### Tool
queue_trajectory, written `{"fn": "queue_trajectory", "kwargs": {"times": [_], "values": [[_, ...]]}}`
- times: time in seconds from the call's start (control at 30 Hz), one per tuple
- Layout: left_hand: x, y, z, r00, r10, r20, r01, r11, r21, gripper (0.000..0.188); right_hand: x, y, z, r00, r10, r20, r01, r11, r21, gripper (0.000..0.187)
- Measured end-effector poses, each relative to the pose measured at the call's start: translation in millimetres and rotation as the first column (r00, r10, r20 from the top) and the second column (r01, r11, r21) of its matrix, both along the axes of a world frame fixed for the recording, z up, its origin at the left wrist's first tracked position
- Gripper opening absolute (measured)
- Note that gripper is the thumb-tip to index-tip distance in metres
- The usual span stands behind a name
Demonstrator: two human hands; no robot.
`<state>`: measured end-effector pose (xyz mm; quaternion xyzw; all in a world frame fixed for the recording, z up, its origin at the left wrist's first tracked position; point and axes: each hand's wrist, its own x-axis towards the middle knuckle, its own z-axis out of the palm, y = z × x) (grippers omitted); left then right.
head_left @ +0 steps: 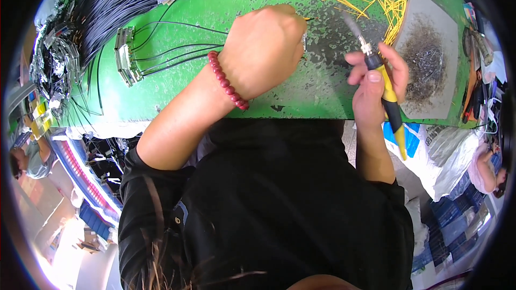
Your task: The person picks up a toy car body and a circuit board, then uses a soldering iron to attach wires to the board. They place the car body into a bin and repeat the process by soldering wires onto another circuit board.
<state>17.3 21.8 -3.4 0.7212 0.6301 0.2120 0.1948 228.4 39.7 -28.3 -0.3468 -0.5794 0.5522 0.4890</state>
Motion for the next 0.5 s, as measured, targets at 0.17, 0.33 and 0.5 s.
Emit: {"fn": "queue_trajectory", "kwargs": {"times": [0.17,0.33,0.5], "values": [[-4.3,-0.1,2.1,0.989,-0.04,0.144,0.035,0.999,0.041,0.009,-3.3,-4.5,10.6,0.995,0.011,0.099,-0.007,0.999,-0.038,0.027],[-8.4,-2.1,-3.4,0.986,-0.06,0.153,0.051,0.997,0.062,0.01,-11.0,8.6,23.9,0.979,0.014,0.201,-0.021,0.999,0.028,0.018],[-2.1,-4.6,-2.9,0.992,0.016,0.128,-0.024,0.998,0.064,0.009,-9.2,2.9,22.2,0.986,0.047,0.161,-0.056,0.997,0.051,0.022]]}}
